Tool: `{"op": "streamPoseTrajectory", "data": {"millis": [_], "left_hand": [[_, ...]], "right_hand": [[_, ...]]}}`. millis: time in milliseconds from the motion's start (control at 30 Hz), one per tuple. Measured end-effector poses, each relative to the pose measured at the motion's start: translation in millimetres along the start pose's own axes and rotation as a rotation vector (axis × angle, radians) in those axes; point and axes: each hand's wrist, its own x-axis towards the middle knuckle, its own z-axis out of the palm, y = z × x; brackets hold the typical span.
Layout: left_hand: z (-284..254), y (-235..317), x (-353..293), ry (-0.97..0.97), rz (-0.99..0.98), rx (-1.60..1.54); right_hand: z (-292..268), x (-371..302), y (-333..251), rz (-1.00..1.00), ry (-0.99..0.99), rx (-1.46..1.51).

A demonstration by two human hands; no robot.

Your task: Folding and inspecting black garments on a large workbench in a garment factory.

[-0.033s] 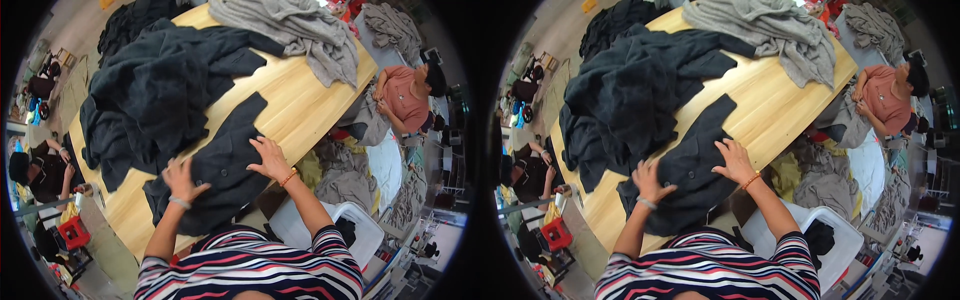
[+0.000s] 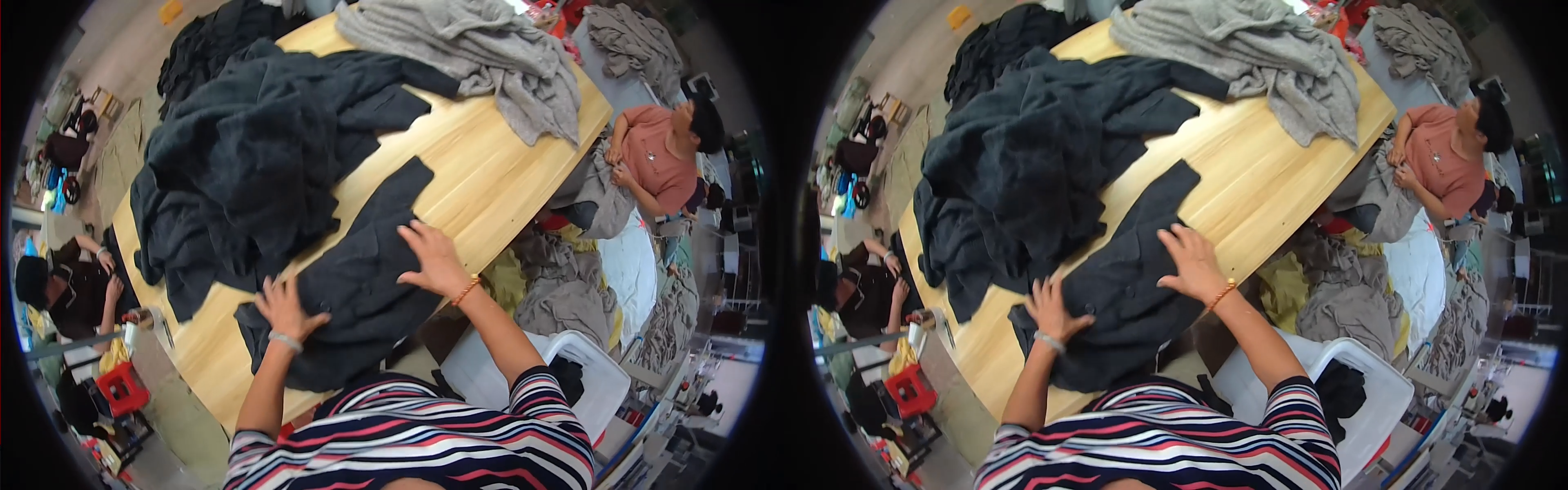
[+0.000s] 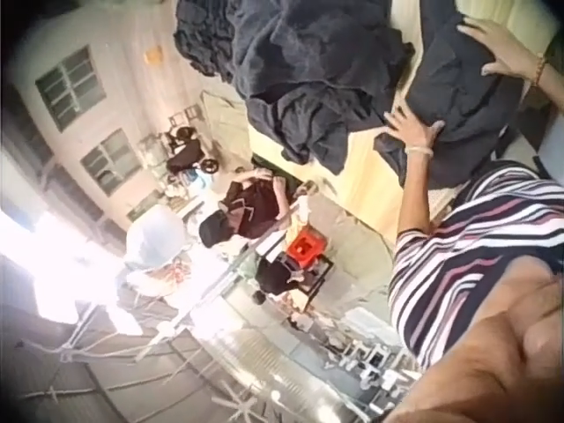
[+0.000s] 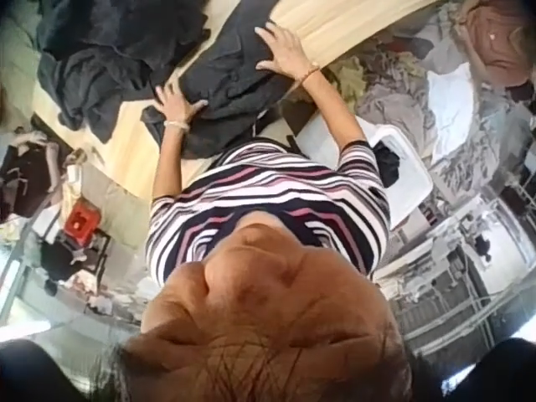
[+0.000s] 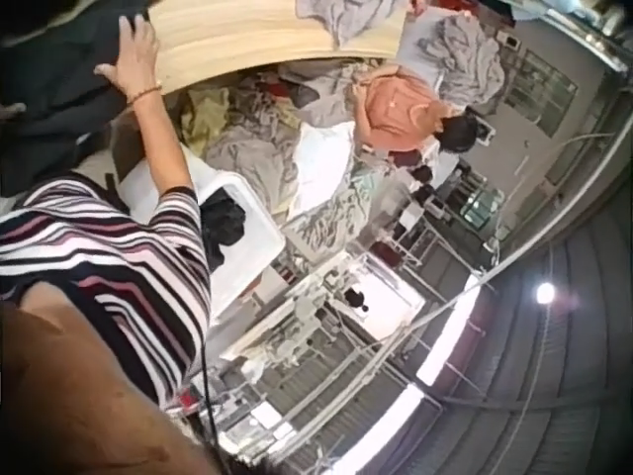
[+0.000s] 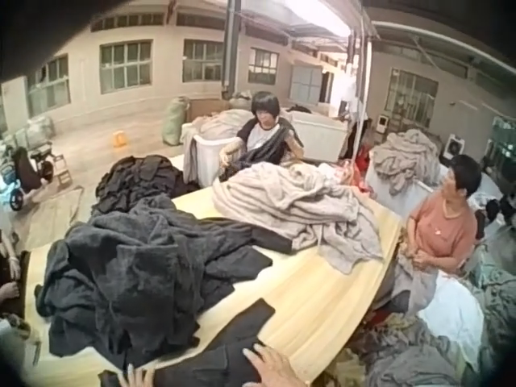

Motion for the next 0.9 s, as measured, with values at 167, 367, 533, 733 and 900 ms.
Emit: {"op": "streamPoseTrajectory", "data": {"millis": [167, 367, 533, 733, 900], "left_hand": [[57, -61, -26, -0.151, 0.173, -0.327], [38, -8, -27, -0.039, 0.628, -0.713], [-2, 15, -19, 0.155, 0.614, -0.582], [-105, -15, 67, 0.721, 0.436, -0.484], [-155, 12, 147, 0.775, 0.558, -0.376]], "right_hand": [[50, 38, -74, -0.319, -0.396, -0.021], [74, 2, -70, -0.294, -0.707, 0.454], [12, -44, -30, 0.129, -0.486, 0.321], [-113, -76, 52, 0.63, -0.129, 0.182], [-166, -11, 99, 0.493, -0.096, 0.273]]}}
